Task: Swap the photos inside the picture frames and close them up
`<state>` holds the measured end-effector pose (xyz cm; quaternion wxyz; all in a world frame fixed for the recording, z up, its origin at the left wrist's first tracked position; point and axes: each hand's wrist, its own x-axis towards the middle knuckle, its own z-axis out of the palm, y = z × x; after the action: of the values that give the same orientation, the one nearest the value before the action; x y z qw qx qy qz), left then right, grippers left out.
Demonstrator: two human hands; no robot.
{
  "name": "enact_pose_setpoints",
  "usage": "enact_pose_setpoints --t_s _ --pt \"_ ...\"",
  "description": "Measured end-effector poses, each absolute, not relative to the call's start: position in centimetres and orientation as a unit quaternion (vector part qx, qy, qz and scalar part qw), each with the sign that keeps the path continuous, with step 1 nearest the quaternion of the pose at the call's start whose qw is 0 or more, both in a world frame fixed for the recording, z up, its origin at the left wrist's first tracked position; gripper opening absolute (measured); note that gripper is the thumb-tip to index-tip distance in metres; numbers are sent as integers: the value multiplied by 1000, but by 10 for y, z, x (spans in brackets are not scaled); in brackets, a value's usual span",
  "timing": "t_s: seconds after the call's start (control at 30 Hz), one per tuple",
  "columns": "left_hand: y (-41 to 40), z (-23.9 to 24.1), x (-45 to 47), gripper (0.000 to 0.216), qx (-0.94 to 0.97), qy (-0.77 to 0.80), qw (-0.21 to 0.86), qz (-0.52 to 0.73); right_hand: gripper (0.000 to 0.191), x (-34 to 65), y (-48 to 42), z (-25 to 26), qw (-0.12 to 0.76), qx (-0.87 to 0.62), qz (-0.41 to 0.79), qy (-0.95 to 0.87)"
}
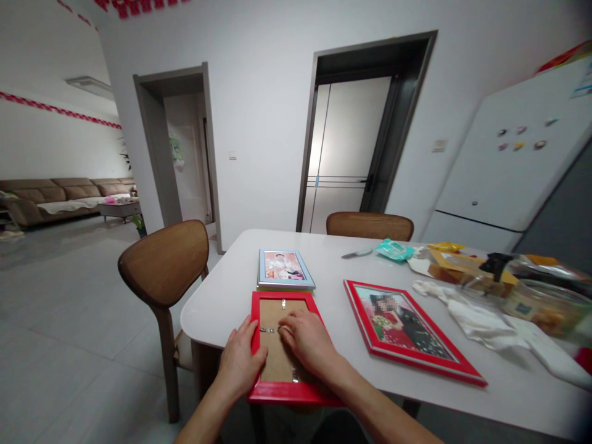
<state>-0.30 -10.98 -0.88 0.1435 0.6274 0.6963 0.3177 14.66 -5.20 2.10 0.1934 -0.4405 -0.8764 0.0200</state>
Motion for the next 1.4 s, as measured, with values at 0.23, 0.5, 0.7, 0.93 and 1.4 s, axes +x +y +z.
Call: enact_pose_setpoints --t_s 0.23,0.5,0.7,0.93,1.4 --pt "-109 -8 -3 49 632 697 141 309 24 114 -48 20 168 -417 15 -893" --pt "-108 -8 -3 52 635 706 133 283 24 114 -33 7 193 -437 35 -878" --pt "-109 -8 -3 53 635 703 138 289 28 136 -4 5 180 -506 22 -843" --pt "-109 -7 -3 53 640 699 139 286 30 133 1 0 172 -521 19 -836" --pt "-110 -6 0 52 644 699 137 280 29 139 -5 4 153 -505 29 -849"
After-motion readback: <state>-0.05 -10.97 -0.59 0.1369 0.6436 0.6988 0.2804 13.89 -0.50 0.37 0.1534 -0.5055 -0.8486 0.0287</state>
